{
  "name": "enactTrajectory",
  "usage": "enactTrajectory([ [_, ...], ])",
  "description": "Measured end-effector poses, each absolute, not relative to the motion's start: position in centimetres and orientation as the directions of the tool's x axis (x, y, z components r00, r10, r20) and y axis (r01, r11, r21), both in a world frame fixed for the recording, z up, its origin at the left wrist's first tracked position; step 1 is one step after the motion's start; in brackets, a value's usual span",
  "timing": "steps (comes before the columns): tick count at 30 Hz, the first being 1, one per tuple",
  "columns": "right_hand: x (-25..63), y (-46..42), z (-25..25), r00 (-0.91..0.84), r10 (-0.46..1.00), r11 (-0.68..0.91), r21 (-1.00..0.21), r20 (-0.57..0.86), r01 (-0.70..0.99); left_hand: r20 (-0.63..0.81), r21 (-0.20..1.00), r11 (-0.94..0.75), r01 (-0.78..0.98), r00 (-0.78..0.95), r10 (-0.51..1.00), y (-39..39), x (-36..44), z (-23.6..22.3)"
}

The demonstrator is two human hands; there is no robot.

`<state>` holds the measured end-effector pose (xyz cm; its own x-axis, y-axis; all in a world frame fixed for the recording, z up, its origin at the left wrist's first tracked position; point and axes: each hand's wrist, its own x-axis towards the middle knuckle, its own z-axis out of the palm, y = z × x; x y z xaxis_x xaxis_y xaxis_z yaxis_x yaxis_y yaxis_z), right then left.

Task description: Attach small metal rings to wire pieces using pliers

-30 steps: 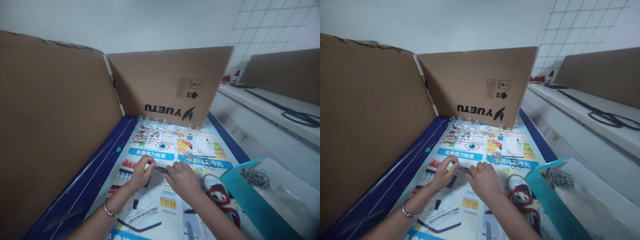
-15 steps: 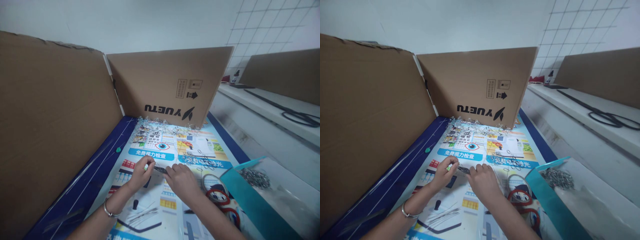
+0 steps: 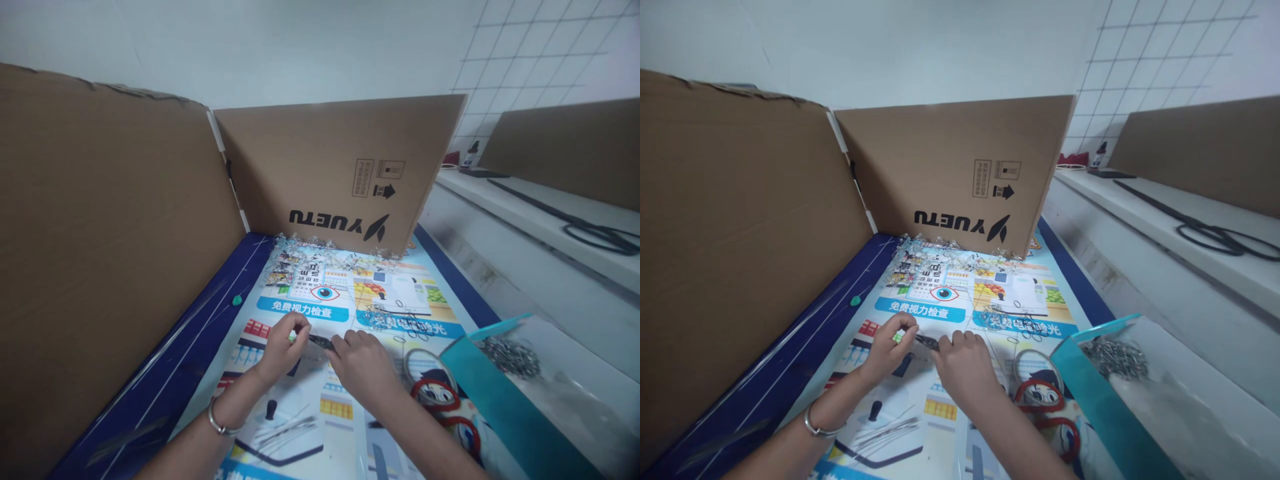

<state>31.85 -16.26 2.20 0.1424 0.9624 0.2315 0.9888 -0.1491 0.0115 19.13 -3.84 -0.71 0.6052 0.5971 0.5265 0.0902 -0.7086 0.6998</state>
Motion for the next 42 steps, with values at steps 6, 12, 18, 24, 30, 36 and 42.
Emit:
enactTrajectory([
  [6,31.65,-16.31,2.51,0.180,0.959,-0.182,-0.008,0.217,0.983,0.546,0.698,-0.710,0.090,0.575,0.610,-3.83,19.17,-1.02],
  [12,31.47,-16.28,2.61,0.171,0.962,-0.175,-0.001,0.211,0.985,0.512,0.725,-0.682,0.099,0.584,0.629,-3.86,19.14,-1.11],
  [18,31.41,-16.37,2.41,0.159,0.961,-0.167,0.019,0.227,0.986,0.529,0.706,-0.701,0.101,0.582,0.617,-3.84,19.14,-0.79],
  [24,31.32,-16.43,2.24,0.140,0.960,-0.156,0.047,0.244,0.987,0.528,0.703,-0.704,0.101,0.589,0.612,-3.83,19.12,-0.70],
  [30,31.26,-16.44,2.34,0.147,0.963,-0.160,0.041,0.227,0.986,0.526,0.704,-0.703,0.101,0.591,0.611,-3.86,19.11,-0.58],
  [36,31.24,-16.43,2.04,0.138,0.968,-0.151,0.045,0.210,0.988,0.530,0.710,-0.699,0.091,0.585,0.614,-3.86,19.14,-0.64],
  [42,31.22,-16.35,2.02,0.135,0.974,-0.145,0.043,0.184,0.988,0.529,0.715,-0.694,0.084,0.585,0.615,-3.86,19.18,-0.64],
])
